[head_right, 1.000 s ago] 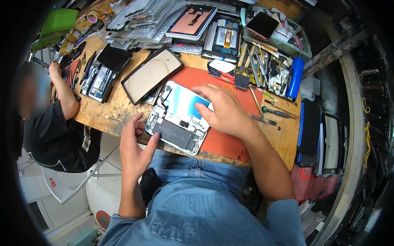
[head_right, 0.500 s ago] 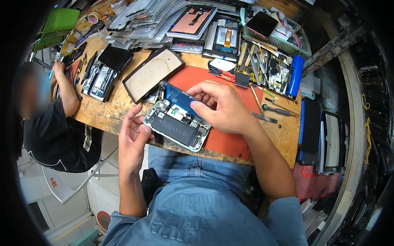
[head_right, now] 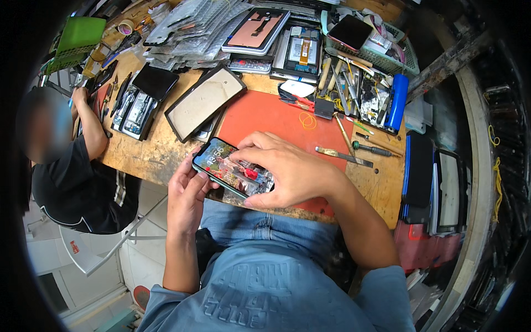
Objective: The person removes screws from a smartphone, opens the case, and detaches the screen assembly. They then reconnect the screen, close the case, and test the device by turning it on and using the camera app.
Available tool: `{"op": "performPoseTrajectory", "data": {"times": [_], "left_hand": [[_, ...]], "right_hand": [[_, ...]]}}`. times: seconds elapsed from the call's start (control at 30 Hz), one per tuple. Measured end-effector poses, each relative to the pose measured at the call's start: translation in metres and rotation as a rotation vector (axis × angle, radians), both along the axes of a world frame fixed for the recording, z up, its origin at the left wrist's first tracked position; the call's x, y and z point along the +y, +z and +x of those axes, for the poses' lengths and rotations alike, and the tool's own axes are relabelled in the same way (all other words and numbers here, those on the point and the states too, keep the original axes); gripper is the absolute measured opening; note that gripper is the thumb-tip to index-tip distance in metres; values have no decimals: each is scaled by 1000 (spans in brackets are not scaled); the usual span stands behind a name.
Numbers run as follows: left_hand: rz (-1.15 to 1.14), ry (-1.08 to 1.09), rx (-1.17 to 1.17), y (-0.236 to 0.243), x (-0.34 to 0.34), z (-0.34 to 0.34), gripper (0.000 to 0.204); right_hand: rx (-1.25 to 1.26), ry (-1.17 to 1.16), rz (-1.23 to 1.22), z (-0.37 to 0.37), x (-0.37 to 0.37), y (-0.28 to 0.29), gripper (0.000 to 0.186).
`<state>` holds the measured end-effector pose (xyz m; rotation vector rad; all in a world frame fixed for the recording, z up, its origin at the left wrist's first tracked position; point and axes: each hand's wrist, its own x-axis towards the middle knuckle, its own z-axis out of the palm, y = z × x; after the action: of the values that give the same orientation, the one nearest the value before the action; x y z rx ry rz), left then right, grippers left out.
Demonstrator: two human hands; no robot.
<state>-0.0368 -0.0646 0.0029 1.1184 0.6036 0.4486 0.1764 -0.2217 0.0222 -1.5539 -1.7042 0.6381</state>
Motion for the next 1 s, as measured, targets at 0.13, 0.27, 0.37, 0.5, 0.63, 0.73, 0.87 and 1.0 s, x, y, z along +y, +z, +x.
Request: {"op": "performPoseTrajectory", "data": {"times": [0.13, 0.27, 0.37, 0.5, 0.63, 0.73, 0.87, 1.0], "left_hand": [[58, -15, 6, -2, 1, 0, 60], [83, -2, -14, -3, 0, 0, 61], [78, 4, -26, -2, -1, -1, 61], [145, -16, -34, 3, -2, 1, 62], [219, -81, -123, 17, -5, 14, 66], [233, -98, -205, 16, -8, 30, 74], [171, -148, -249, 3, -15, 53, 93], [132, -181, -264, -7, -11, 59, 98]], "right_hand": [[-15, -25, 2, -3, 0, -2, 85], [-77, -43, 16, -9, -1, -4, 93], [-119, -45, -21, -13, -1, -1, 102], [-124, -78, 21, -17, -1, -1, 103], [18, -176, 34, -21, 1, 1, 97], [48, -240, 67, -18, 2, 6, 94], [179, -237, 20, -7, 2, 11, 91], [503, -177, -59, 4, 1, 0, 76]]}}
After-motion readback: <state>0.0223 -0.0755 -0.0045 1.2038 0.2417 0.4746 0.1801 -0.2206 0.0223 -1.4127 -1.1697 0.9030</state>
